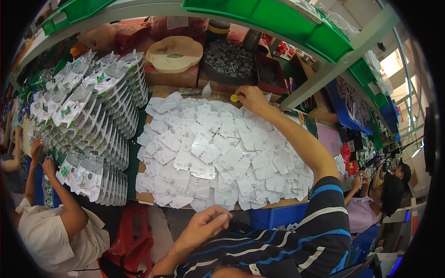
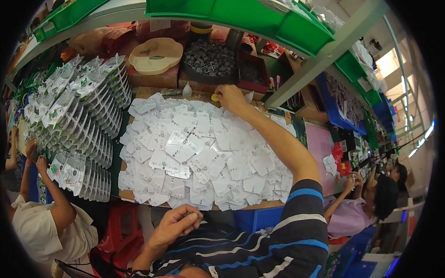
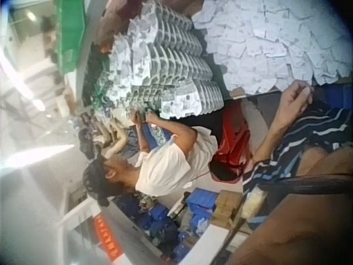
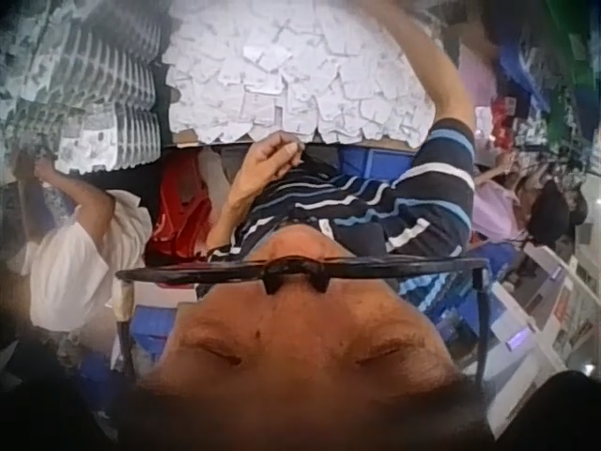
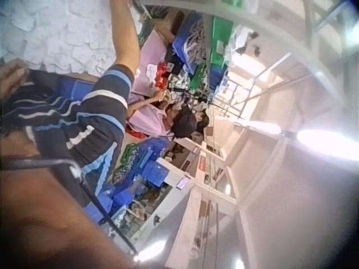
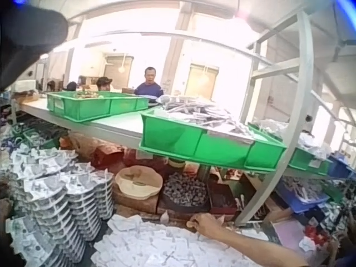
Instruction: The person picks and sorts small white plastic parts by hand from a large pile into a storage bin.
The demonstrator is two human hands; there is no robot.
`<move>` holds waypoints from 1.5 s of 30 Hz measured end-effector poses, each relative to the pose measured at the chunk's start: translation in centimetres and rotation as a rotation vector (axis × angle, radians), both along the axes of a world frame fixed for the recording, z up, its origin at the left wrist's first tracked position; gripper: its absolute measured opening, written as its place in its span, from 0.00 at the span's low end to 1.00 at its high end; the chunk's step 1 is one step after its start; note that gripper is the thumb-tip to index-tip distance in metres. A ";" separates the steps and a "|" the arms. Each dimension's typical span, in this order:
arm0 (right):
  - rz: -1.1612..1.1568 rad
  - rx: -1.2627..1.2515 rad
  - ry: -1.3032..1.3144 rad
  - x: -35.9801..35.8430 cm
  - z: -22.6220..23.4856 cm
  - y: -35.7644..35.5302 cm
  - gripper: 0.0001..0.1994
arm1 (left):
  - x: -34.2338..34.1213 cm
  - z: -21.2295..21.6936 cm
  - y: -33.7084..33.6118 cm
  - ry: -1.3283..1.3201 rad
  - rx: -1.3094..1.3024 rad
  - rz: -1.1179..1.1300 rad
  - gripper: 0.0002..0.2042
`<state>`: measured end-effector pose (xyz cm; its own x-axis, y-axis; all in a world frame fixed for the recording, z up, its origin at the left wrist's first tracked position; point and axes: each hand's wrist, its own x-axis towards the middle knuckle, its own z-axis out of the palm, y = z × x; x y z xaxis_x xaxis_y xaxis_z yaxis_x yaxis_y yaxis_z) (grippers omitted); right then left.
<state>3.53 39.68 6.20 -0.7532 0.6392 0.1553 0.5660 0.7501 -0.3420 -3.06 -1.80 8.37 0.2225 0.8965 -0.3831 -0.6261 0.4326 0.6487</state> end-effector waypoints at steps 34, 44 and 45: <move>0.046 -0.118 0.104 5.0 5.7 -5.8 0.09 | 1.7 -0.4 -1.2 -0.021 0.009 0.008 0.09; 0.215 -0.014 0.092 9.7 6.0 -10.4 0.06 | 3.6 -0.1 -1.2 -0.006 0.016 -0.087 0.11; 0.225 0.005 0.070 9.6 5.9 -10.4 0.07 | 3.6 -0.1 -1.3 -0.013 0.013 -0.071 0.11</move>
